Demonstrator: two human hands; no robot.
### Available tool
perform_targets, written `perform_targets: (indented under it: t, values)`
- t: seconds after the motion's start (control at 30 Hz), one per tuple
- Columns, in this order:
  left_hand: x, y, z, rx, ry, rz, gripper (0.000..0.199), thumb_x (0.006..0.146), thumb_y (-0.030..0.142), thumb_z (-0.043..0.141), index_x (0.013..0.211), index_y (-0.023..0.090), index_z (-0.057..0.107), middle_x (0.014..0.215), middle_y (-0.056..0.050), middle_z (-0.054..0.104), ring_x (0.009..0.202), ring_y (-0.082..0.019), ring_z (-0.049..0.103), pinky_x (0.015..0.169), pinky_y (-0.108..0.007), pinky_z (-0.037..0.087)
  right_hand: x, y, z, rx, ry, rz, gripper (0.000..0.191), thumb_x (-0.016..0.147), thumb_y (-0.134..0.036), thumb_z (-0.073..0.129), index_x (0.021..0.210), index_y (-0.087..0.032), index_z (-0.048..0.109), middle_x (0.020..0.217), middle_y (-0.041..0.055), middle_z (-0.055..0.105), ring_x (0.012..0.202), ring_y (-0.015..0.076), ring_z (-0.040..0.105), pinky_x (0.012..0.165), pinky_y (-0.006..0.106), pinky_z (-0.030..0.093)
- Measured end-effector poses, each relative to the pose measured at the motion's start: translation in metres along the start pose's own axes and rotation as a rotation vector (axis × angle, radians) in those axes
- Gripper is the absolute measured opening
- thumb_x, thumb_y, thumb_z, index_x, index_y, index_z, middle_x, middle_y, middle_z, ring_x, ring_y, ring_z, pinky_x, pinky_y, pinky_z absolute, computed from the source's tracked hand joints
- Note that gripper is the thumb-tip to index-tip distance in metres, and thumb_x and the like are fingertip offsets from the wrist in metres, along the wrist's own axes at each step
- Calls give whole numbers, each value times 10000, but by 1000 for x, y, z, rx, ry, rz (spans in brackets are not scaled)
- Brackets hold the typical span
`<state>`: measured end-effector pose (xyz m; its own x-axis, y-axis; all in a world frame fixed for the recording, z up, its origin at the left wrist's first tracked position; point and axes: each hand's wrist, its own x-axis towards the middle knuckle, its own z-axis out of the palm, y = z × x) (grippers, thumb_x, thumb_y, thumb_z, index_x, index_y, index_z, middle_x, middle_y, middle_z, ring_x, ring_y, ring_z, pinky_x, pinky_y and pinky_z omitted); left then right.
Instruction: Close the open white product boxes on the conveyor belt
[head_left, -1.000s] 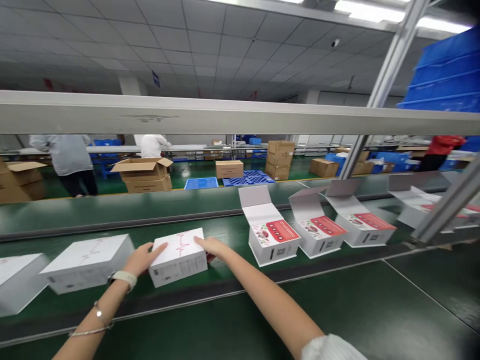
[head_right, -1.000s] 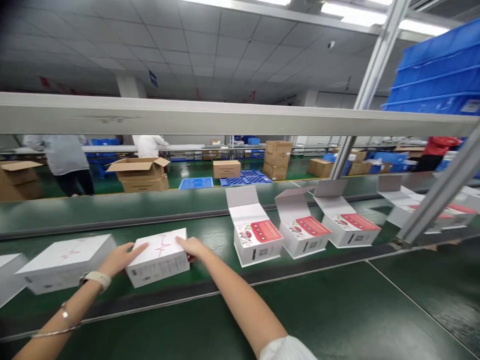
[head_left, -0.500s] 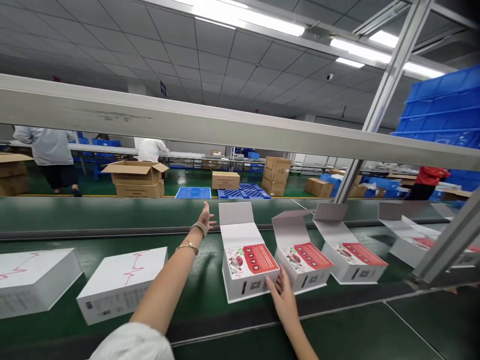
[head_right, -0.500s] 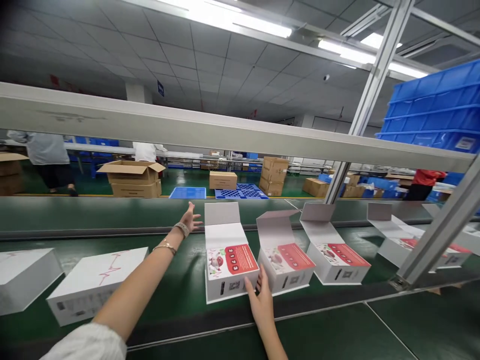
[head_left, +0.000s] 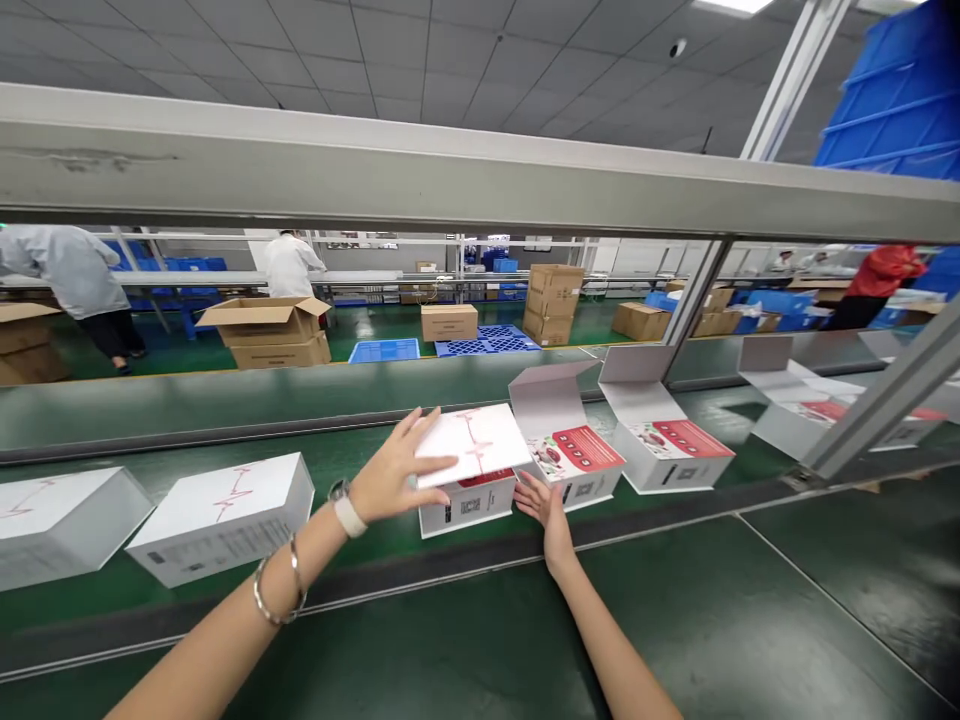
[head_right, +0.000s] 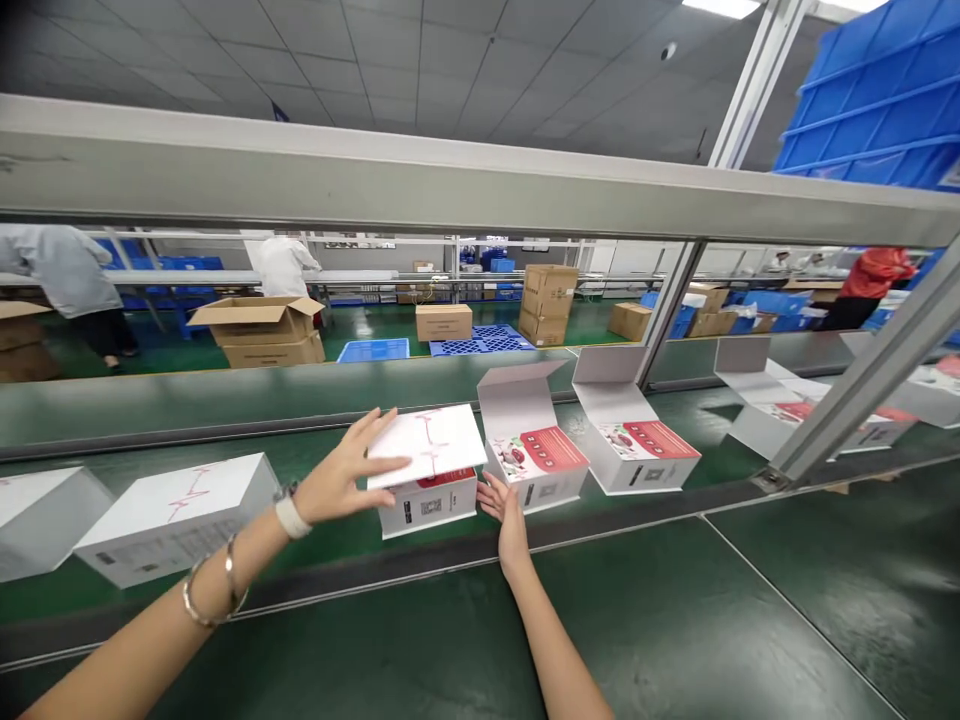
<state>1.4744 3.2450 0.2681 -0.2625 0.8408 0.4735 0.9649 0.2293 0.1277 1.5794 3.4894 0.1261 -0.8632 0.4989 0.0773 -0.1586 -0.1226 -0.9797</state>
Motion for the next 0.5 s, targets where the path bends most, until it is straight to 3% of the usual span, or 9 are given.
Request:
perform_targets:
  t: [0.07, 0.17, 0.23, 0.3, 0.37, 0.43, 0.5]
  values:
    - [-18, 14, 24, 158, 30, 97, 352, 755, 411, 592, 1099, 341, 562, 1435, -1, 98, 1275, -364, 76, 996, -572, 174, 0, 0, -5, -40, -39, -11, 897, 661, -807, 152, 1187, -166, 494, 1071, 136, 593, 988, 269, 555, 859, 401, 422]
    - [-38, 22, 56, 287, -44, 182, 267, 808, 331, 539, 1071, 296, 572, 1399, -22, 241, 1243, -330, 219, 993, -572, 204, -4, -2, -10, -97, -84, -36, 879, 686, -788, 126, 1190, -168, 491, 1097, 135, 579, 1012, 270, 543, 862, 406, 428]
    - [-46, 21, 69, 317, -81, 186, 233, 841, 238, 481, 1052, 269, 574, 1373, -9, 301, 1222, -305, 272, 1004, -558, 206, -8, -5, -10, -133, -107, -79, 782, 734, -742, 187, 1199, -185, 479, 1143, 124, 552, 1042, 261, 523, 881, 403, 418]
    - [-49, 17, 74, 292, -60, 163, 330, 846, 124, 412, 1131, 256, 514, 1372, -18, 304, 1227, -275, 278, 1018, -526, 210, -11, -8, -9, -198, -162, -146, 650, 773, -647, 356, 1239, -200, 425, 1220, 105, 493, 1109, 244, 469, 920, 389, 391]
    - [-50, 12, 77, 218, 13, 50, 431, 846, 109, 396, 1262, 219, 371, 1379, -74, 281, 1238, -250, 272, 1023, -481, 236, -9, -11, -8, -290, -257, -200, 631, 764, -525, 506, 1285, -208, 346, 1280, 87, 433, 1161, 228, 415, 952, 376, 363]
    - [-50, 7, 80, 121, 92, -182, 539, 840, 230, 472, 1325, 168, 244, 1366, -133, 286, 1229, -262, 293, 1004, -466, 271, -4, -13, -7, -391, -354, -221, 635, 748, -453, 561, 1286, -208, 331, 1265, 79, 449, 1145, 228, 430, 947, 383, 365]
    - [-49, 3, 87, -15, 61, -396, 694, 784, 378, 553, 1338, 151, 204, 1340, -153, 326, 1191, -288, 350, 970, -461, 315, 2, -14, -5, -501, -391, -229, 551, 744, -426, 568, 1219, -196, 411, 1178, 79, 527, 1078, 243, 486, 909, 393, 391]
